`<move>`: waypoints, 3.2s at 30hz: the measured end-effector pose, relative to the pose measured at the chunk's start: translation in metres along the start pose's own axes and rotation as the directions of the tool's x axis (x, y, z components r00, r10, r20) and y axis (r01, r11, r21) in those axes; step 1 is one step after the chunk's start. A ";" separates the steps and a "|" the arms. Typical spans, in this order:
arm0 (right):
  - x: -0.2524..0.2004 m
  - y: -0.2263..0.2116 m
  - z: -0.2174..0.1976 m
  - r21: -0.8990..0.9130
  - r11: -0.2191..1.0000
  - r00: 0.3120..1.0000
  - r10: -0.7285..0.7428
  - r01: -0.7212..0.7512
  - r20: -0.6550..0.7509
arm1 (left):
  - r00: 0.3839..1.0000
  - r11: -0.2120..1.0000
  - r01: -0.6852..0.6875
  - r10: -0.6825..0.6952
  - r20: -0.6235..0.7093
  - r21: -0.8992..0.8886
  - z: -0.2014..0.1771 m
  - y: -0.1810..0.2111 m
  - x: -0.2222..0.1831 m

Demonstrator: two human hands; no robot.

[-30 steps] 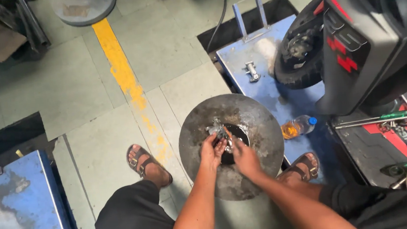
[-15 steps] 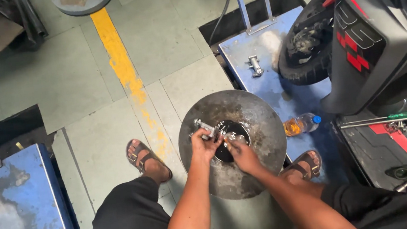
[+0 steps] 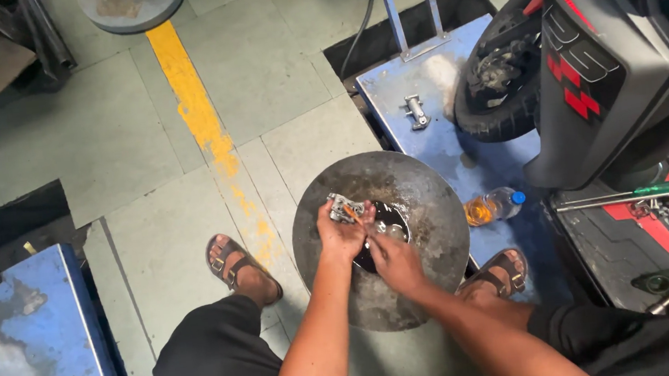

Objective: Cleaning a motorcycle carburetor with fluid and a small brush over a drain pan.

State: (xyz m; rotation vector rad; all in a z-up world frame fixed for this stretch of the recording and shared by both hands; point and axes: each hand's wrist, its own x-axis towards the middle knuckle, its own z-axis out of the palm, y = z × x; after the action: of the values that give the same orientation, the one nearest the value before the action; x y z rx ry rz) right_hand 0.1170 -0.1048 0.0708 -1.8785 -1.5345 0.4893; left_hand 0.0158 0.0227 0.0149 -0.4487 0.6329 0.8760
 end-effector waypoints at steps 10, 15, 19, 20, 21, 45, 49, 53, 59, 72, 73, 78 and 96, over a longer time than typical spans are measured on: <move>0.000 0.061 -0.010 -0.273 0.912 0.939 0.336 -0.305 0.073 | 0.981 0.976 -0.178 0.186 -0.052 0.130 0.001 0.015 0.001; -0.008 0.077 0.021 -0.176 0.908 0.906 0.404 -0.380 0.128 | 0.986 0.985 -0.167 0.167 0.005 0.037 -0.001 0.015 -0.002; -0.011 0.046 0.017 0.030 0.956 0.955 0.290 -0.293 0.066 | 0.979 0.982 -0.185 0.187 -0.079 0.039 -0.005 0.019 0.007; -0.013 0.034 0.011 0.084 0.962 0.966 0.257 -0.260 0.037 | 0.976 0.981 -0.191 0.192 -0.102 0.023 -0.007 0.018 0.010; -0.008 0.023 0.007 0.081 0.962 0.965 0.258 -0.260 0.038 | 0.976 0.982 -0.189 0.190 -0.103 0.021 -0.011 0.017 0.017; 0.013 0.021 -0.002 0.213 0.977 0.986 -0.009 -0.027 0.166 | 0.955 0.953 -0.292 0.286 0.073 0.083 -0.025 0.016 0.013; 0.016 0.015 -0.036 -0.239 0.969 0.988 -0.024 0.061 0.154 | 0.960 0.956 -0.270 0.276 -0.039 0.115 -0.015 0.015 0.006; 0.012 0.054 -0.021 -0.438 0.874 0.937 0.309 -0.211 0.165 | 0.940 0.934 -0.297 0.322 -0.109 0.196 0.016 0.015 -0.025; -0.003 0.083 0.044 -0.294 0.920 0.911 0.335 -0.260 0.242 | 0.959 0.957 -0.284 0.284 0.021 0.064 0.000 0.022 -0.013; -0.012 0.122 0.056 -0.145 0.965 0.957 0.241 -0.218 0.164 | 0.950 0.944 -0.308 0.312 -0.020 0.121 -0.021 0.031 0.016; -0.010 0.117 0.052 0.083 0.996 0.997 0.029 -0.035 0.070 | 0.952 0.944 -0.304 0.304 0.016 0.132 -0.026 0.031 0.022; 0.000 0.068 0.002 0.491 0.732 0.881 0.380 -0.473 0.283 | 0.944 0.919 -0.328 0.329 0.036 0.217 -0.003 0.022 -0.017; 0.006 0.106 0.008 0.464 0.639 0.789 0.500 -0.614 0.356 | 0.938 0.887 -0.340 0.345 0.041 0.313 0.009 0.020 -0.023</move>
State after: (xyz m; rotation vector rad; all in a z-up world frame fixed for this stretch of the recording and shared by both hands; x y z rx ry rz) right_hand 0.1892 -0.1075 -0.0069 -1.8138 -0.7193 1.2975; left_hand -0.0083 0.0265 0.0345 -0.0501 0.8686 1.0831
